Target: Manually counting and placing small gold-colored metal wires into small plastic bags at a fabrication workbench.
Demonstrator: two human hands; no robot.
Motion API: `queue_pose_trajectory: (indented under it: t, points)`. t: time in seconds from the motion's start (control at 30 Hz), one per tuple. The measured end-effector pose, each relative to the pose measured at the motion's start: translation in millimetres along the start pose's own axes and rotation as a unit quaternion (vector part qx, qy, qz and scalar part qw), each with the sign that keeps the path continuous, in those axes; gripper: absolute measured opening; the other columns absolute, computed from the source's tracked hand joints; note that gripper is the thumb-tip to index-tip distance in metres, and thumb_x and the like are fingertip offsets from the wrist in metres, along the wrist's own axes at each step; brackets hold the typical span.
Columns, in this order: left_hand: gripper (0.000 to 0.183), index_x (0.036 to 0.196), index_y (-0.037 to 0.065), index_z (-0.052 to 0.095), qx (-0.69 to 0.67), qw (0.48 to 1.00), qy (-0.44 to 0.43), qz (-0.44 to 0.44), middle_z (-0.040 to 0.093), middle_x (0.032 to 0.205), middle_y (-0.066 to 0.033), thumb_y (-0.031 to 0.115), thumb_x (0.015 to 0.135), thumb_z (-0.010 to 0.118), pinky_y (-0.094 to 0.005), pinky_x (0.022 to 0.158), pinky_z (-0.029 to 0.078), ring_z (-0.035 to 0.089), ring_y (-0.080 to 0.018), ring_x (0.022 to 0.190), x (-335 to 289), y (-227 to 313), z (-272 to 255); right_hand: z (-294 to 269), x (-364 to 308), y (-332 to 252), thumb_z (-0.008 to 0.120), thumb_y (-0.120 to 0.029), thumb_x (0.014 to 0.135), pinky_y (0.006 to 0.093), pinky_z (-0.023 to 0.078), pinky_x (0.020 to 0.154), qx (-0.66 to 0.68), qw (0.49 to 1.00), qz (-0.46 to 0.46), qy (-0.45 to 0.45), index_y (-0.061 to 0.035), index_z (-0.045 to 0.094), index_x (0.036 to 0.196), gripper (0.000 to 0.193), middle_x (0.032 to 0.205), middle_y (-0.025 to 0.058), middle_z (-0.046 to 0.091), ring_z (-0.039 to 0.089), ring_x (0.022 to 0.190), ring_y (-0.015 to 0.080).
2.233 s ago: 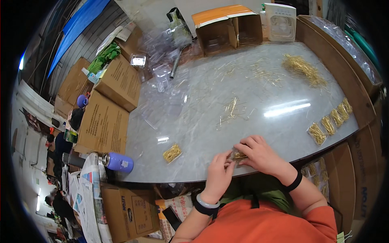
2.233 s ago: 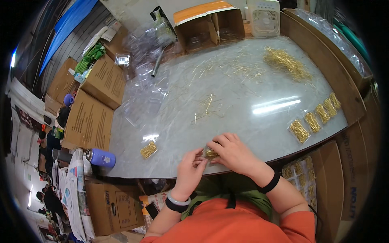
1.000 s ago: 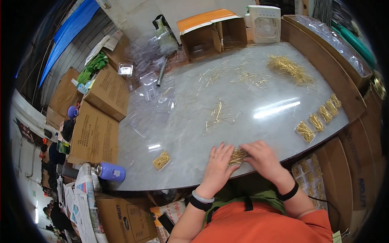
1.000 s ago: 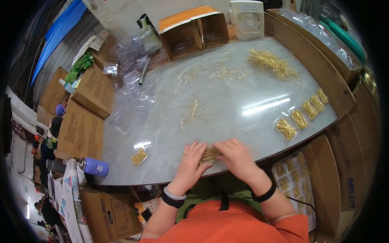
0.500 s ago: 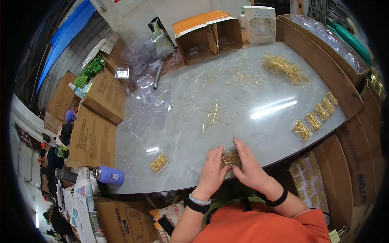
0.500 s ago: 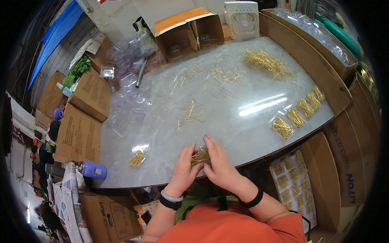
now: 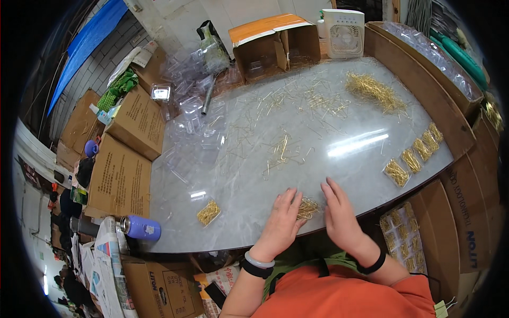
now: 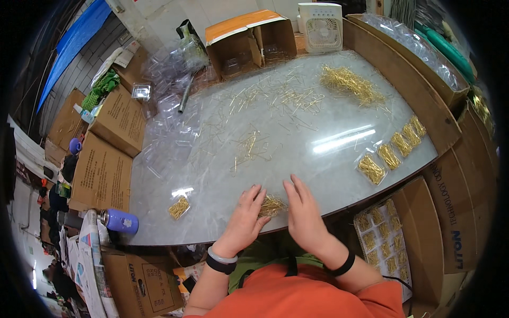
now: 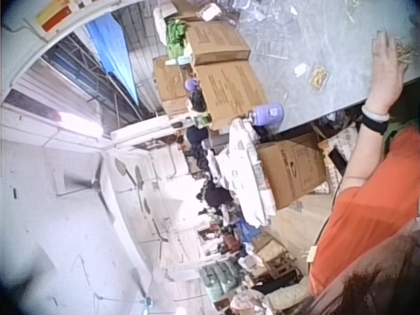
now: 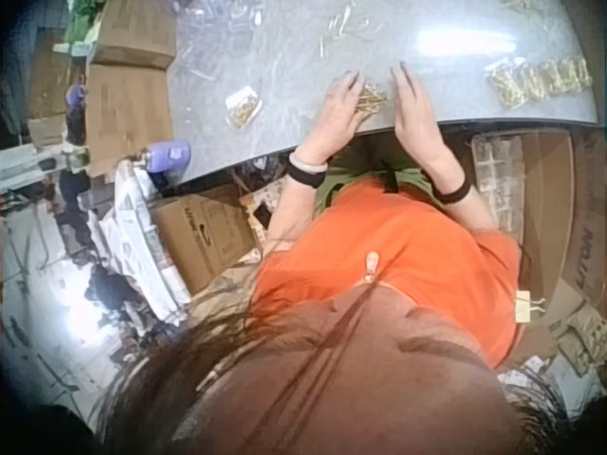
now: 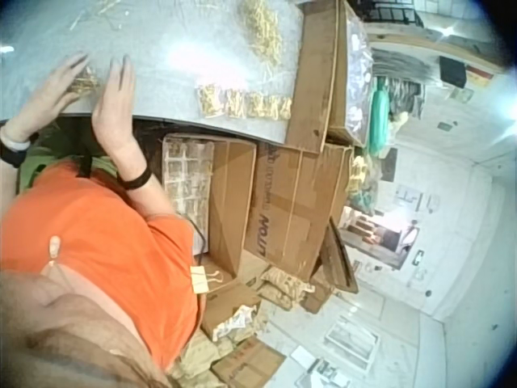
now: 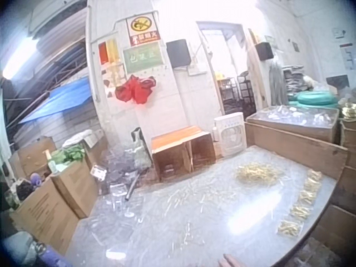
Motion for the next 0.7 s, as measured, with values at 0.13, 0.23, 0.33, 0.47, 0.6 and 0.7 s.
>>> queue_pose_trajectory:
  t: [0.13, 0.23, 0.33, 0.47, 0.6, 0.7]
  points:
    - [0.07, 0.149, -0.004, 0.038, -0.001, 1.0, -0.015, 0.022, 0.037, 0.151, -0.0257, 0.007, 0.088, 0.071, -0.0535, 0.12, 0.03, 0.036, -0.0454, 0.142, 1.5, -4.1, 6.6, 29.2, -4.7, -7.3, 0.053, 0.011, 0.082, 0.0556, 0.026, 0.121, 0.016, 1.0, 0.014, 0.022, 0.0127, 0.021, 0.151, 0.077, 0.155, 0.0395, 0.023, 0.027, 0.144, 0.0566]
    - [0.069, 0.147, -0.004, 0.039, -0.027, 1.0, -0.014, -0.001, 0.04, 0.147, -0.0269, 0.003, 0.086, 0.071, -0.0515, 0.117, 0.034, 0.039, -0.0459, 0.139, 3.4, -3.5, 1.1, 44.9, 13.4, -7.8, 0.053, 0.007, 0.082, 0.0539, 0.025, 0.122, 0.083, 0.996, -0.005, 0.026, 0.0108, 0.014, 0.155, 0.082, 0.158, 0.0374, 0.021, 0.025, 0.147, 0.0543]
    - [0.067, 0.145, -0.005, 0.041, -0.08, 0.995, 0.021, -0.059, 0.042, 0.143, -0.0272, -0.001, 0.085, 0.071, -0.0494, 0.113, 0.04, 0.044, -0.0469, 0.134, -1.2, -2.5, -3.1, 41.9, 23.1, 4.5, 0.053, 0.005, 0.082, 0.0518, 0.026, 0.123, 0.186, 0.982, 0.011, -0.009, 0.0098, 0.014, 0.155, 0.083, 0.159, 0.0351, 0.02, 0.024, 0.149, 0.0506]
    - [0.068, 0.144, -0.006, 0.041, -0.07, 0.995, 0.048, -0.044, 0.042, 0.142, -0.0268, -0.004, 0.083, 0.071, -0.0491, 0.11, 0.043, 0.045, -0.048, 0.132, -4.9, -4.3, -2.6, 15.5, 21.9, -1.2, 0.069, -0.005, 0.085, 0.0489, 0.031, 0.121, 0.099, 0.985, -0.04, -0.133, 0.0081, 0.021, 0.154, 0.084, 0.153, 0.0346, 0.033, 0.034, 0.144, 0.0488]
    - [0.063, 0.14, -0.007, 0.042, -0.068, 0.996, 0.044, -0.024, 0.043, 0.139, -0.026, -0.006, 0.083, 0.069, -0.0486, 0.108, 0.044, 0.046, -0.0471, 0.133, -2.8, -2.8, -2.8, 15.7, 24.0, 1.6, 0.079, -0.011, 0.084, 0.0475, 0.036, 0.117, 0.073, 0.978, -0.084, -0.178, 0.0085, 0.027, 0.151, 0.087, 0.149, 0.0332, 0.04, 0.042, 0.138, 0.0476]
    - [0.057, 0.136, -0.007, 0.045, -0.116, 0.991, 0.042, -0.059, 0.045, 0.136, -0.0257, -0.008, 0.082, 0.065, -0.0479, 0.107, 0.045, 0.046, -0.0462, 0.132, 0.6, -5.3, -2.9, 23.3, 27.8, -9.1, 0.079, -0.011, 0.083, 0.0462, 0.04, 0.114, 0.122, 0.969, -0.117, -0.181, 0.0086, 0.03, 0.149, 0.084, 0.149, 0.0303, 0.041, 0.045, 0.136, 0.0457]
Point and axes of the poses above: each hand's wrist, its own x-axis towards the middle knuckle, its own z-axis out of the palm, y = z × x, the point moved 4 cm from there along x, towards the middle knuckle
